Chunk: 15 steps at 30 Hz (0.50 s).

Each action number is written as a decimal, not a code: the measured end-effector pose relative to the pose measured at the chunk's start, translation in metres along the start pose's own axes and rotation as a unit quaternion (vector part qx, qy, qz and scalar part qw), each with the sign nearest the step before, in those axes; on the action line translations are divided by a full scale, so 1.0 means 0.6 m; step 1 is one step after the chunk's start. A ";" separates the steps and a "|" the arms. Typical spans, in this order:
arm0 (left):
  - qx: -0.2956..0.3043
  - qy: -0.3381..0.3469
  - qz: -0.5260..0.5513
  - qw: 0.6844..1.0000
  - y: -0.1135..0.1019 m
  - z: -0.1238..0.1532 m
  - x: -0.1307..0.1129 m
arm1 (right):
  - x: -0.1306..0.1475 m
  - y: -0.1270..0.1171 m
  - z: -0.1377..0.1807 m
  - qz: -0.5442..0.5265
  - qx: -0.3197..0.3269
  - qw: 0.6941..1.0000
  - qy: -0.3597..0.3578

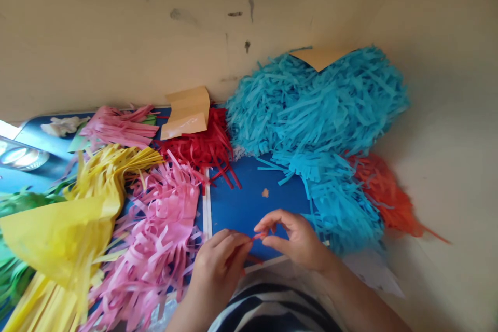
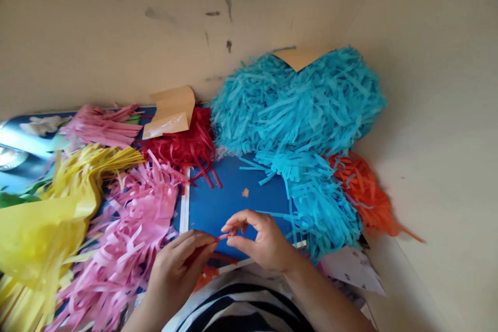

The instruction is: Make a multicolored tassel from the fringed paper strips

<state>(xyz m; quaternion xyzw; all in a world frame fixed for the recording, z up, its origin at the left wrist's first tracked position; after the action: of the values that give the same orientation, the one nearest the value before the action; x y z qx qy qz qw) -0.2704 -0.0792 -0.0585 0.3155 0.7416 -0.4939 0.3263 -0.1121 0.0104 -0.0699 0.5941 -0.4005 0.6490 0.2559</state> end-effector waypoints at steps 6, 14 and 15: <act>-0.010 0.019 -0.053 0.998 0.001 -0.006 0.005 | 0.003 -0.002 0.003 0.065 -0.011 0.997 -0.046; 0.018 0.071 -0.096 0.993 0.010 -0.014 -0.009 | 0.005 0.010 0.016 0.064 -0.019 0.995 -0.070; 0.022 0.068 -0.101 0.992 0.010 -0.012 -0.008 | 0.004 0.011 0.018 0.063 -0.021 0.996 -0.067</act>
<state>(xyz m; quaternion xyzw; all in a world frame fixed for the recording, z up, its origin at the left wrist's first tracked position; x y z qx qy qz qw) -0.2641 -0.0709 -0.0557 0.2791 0.7789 -0.5179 0.2170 -0.1117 -0.0024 -0.0690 0.6042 -0.4670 0.6139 0.2000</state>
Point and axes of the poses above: each hand's wrist, its own z-axis away from the middle knuckle, its own y-axis out of the palm, x = y × z, the point moved 3 cm from there along -z, towards the middle knuckle, and after that the axes turned 7 degrees about -x, right-handed, at the moved point
